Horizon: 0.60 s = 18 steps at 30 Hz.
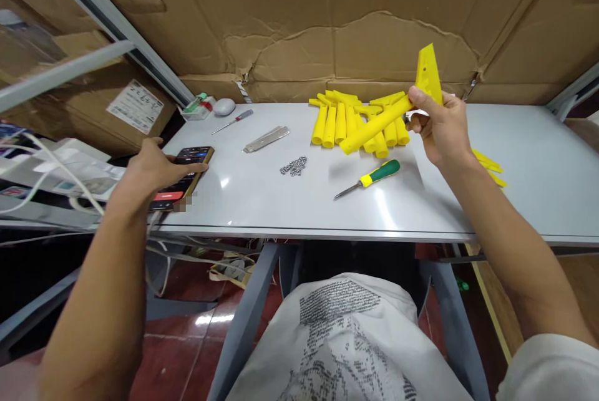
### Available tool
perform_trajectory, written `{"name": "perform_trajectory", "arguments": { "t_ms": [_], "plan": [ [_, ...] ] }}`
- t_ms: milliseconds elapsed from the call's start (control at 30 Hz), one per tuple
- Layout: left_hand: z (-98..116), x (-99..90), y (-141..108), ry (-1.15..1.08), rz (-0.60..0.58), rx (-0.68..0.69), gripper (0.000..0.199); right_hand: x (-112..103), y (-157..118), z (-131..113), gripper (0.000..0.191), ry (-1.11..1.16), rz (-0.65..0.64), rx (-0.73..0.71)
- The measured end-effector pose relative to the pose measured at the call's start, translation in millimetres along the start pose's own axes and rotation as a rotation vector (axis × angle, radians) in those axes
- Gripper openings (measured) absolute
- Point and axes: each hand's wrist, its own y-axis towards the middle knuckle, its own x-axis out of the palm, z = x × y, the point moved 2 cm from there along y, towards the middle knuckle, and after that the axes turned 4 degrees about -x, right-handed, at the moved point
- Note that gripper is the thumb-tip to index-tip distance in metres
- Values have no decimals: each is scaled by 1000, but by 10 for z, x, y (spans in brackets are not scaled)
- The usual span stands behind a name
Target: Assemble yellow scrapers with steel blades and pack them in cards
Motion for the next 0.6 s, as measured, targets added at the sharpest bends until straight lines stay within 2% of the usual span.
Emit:
{"name": "perform_trajectory", "arguments": {
  "t_ms": [100,200,267,333,433,500,600],
  "plan": [
    [23,26,54,3,-7,32,138,-23,14,27,38,5,4,1],
    [178,40,19,22,11,76,135,-25,23,45,50,18,11,-32],
    [422,70,5,41,39,157,124,-6,20,68,57,29,-5,-22],
    [779,137,48,32,35,313,106,27,6,97,63,42,-30,8],
    [1343,290,241,-18,-104,544,82,84,-35,122,71,50,-33,42],
    [1595,378,408,-31,-139,568,57,120,-75,111,75,39,-30,58],
    [1718,485,582,-100,-164,564,35,168,-134,58,76,6,-28,76]
  ]
}}
